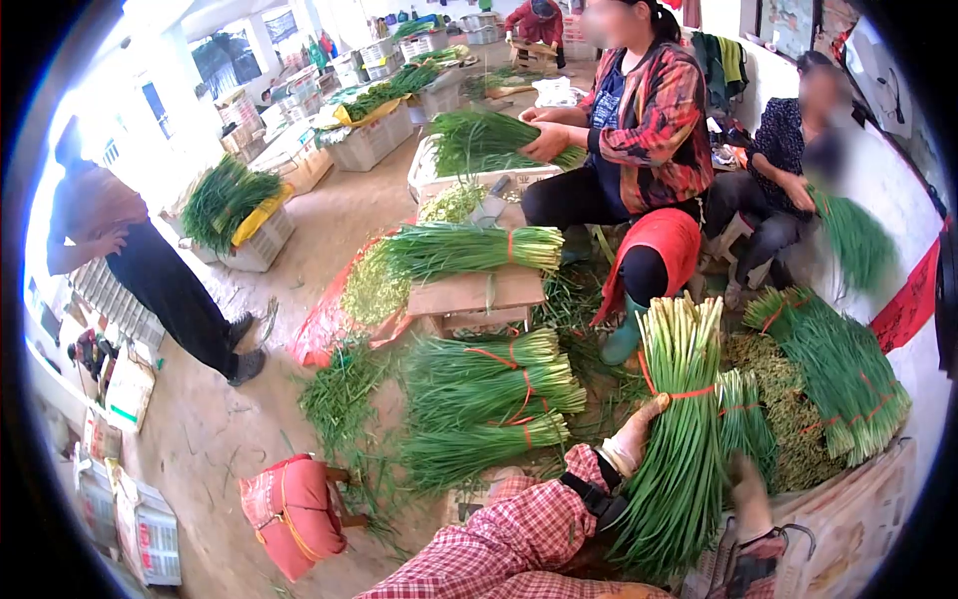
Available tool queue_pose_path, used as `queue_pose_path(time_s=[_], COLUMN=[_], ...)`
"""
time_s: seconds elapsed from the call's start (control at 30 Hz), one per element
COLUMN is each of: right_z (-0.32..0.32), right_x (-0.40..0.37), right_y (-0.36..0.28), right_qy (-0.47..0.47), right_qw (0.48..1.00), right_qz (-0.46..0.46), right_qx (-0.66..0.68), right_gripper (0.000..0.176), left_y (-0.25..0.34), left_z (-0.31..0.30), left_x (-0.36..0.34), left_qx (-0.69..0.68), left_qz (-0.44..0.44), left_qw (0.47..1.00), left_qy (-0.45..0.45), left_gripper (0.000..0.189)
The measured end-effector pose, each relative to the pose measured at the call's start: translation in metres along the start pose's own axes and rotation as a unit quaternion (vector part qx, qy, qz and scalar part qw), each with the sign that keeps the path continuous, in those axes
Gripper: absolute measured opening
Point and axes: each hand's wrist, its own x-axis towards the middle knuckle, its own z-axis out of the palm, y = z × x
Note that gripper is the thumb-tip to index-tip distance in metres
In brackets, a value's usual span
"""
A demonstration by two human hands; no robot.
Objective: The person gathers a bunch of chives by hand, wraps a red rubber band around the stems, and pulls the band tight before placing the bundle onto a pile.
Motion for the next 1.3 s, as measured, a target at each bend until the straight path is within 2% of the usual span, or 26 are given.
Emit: queue_pose_path(time_s=[0.03,0.1,0.17,0.27,0.3,0.33,0.4,0.43,0.47,0.5,0.53,0.57,0.63,0.7,0.77,0.8,0.87,0.93,0.97,1.0,1.07,1.1,1.17,1.27,1.3], right_z=[0.013,0.03,0.051,0.105,0.102,0.094,0.074,0.053,0.028,0.011,0.025,0.018,0.02,0.041,0.057,0.067,0.127,0.158,0.17,0.18,0.181,0.179,0.169,0.161,0.156], right_x=[0.01,0.007,0.006,0.013,0.013,0.005,-0.001,-0.002,-0.003,-0.01,-0.022,-0.028,-0.029,-0.021,-0.007,-0.001,-0.007,-0.011,-0.014,-0.022,-0.027,-0.027,-0.025,-0.033,-0.038], right_y=[-0.059,-0.11,-0.117,-0.1,-0.091,-0.083,-0.042,-0.015,0.011,0.029,-0.019,-0.026,-0.05,-0.076,-0.072,-0.074,-0.127,-0.147,-0.15,-0.155,-0.152,-0.148,-0.141,-0.139,-0.127], right_qy=[0.031,0.016,-0.01,-0.037,-0.102,-0.081,-0.045,0.02,0.086,0.124,0.196,0.223,0.261,0.286,0.182,0.127,0.107,0.045,0.044,0.029,-0.06,-0.072,-0.098,-0.083,-0.053], right_qw=[0.993,0.991,0.991,0.971,0.971,0.962,0.99,0.988,0.981,0.991,0.978,0.974,0.955,0.934,0.975,0.979,0.92,0.95,0.924,0.935,0.945,0.932,0.899,0.892,0.916], right_qz=[-0.005,-0.106,-0.13,-0.041,0.006,0.045,0.015,0.052,0.088,0.001,0.044,0.038,-0.005,-0.076,-0.126,-0.148,-0.217,-0.197,-0.227,-0.222,-0.165,-0.167,-0.175,-0.203,-0.18], right_qx=[0.116,0.086,-0.025,-0.231,-0.217,-0.257,-0.135,-0.143,-0.151,-0.042,-0.056,0.028,0.142,0.201,0.028,-0.06,-0.307,-0.238,-0.305,-0.276,-0.276,-0.314,-0.388,-0.394,-0.354], right_gripper=[0.06,0.07,0.082,0.103,0.11,0.096,0.063,0.056,0.049,0.041,0.043,0.047,0.053,0.06,0.066,0.069,0.079,0.082,0.076,0.064,0.054,0.05,0.044,0.04,0.032], left_y=[-0.002,-0.005,-0.008,-0.006,0.007,0.017,0.024,0.031,0.035,0.039,0.041,0.041,0.041,0.041,0.037,0.035,0.036,0.041,0.04,0.042,0.046,0.047,0.049,0.052,0.052], left_z=[0.0,-0.002,-0.011,0.002,0.018,0.013,0.021,0.013,0.03,0.031,0.033,0.038,0.03,0.016,0.003,-0.002,-0.007,-0.006,-0.001,-0.003,-0.008,0.015,0.016,0.017,0.019], left_x=[0.002,0.007,0.016,0.015,0.005,0.009,0.008,0.015,0.009,0.01,0.011,0.01,0.015,0.022,0.033,0.038,0.048,0.049,0.045,0.046,0.048,0.036,0.035,0.036,0.038], left_qx=[-0.001,-0.002,0.017,-0.021,-0.008,-0.021,0.009,0.045,0.055,0.031,0.007,-0.014,-0.034,-0.075,-0.091,-0.099,-0.11,-0.128,-0.121,-0.108,-0.08,-0.095,-0.105,-0.117,-0.122], left_qz=[0.0,0.002,0.001,0.022,0.038,0.035,0.149,0.221,0.27,0.274,0.278,0.285,0.245,0.207,0.21,0.211,0.218,0.196,0.204,0.226,0.264,0.25,0.249,0.255,0.258], left_qw=[1.0,1.0,1.0,0.999,0.998,0.999,0.988,0.971,0.955,0.953,0.949,0.947,0.963,0.972,0.97,0.969,0.965,0.968,0.968,0.965,0.957,0.96,0.959,0.955,0.954], left_qy=[0.003,0.007,0.019,0.029,0.04,0.002,0.033,0.08,0.107,0.128,0.149,0.149,0.107,0.076,0.083,0.086,0.097,0.09,0.085,0.084,0.087,0.079,0.079,0.093,0.095], left_gripper=[0.049,0.051,0.059,0.06,0.06,0.06,0.06,0.057,0.051,0.05,0.048,0.048,0.051,0.052,0.052,0.052,0.052,0.055,0.055,0.055,0.054,0.052,0.051,0.05,0.05])
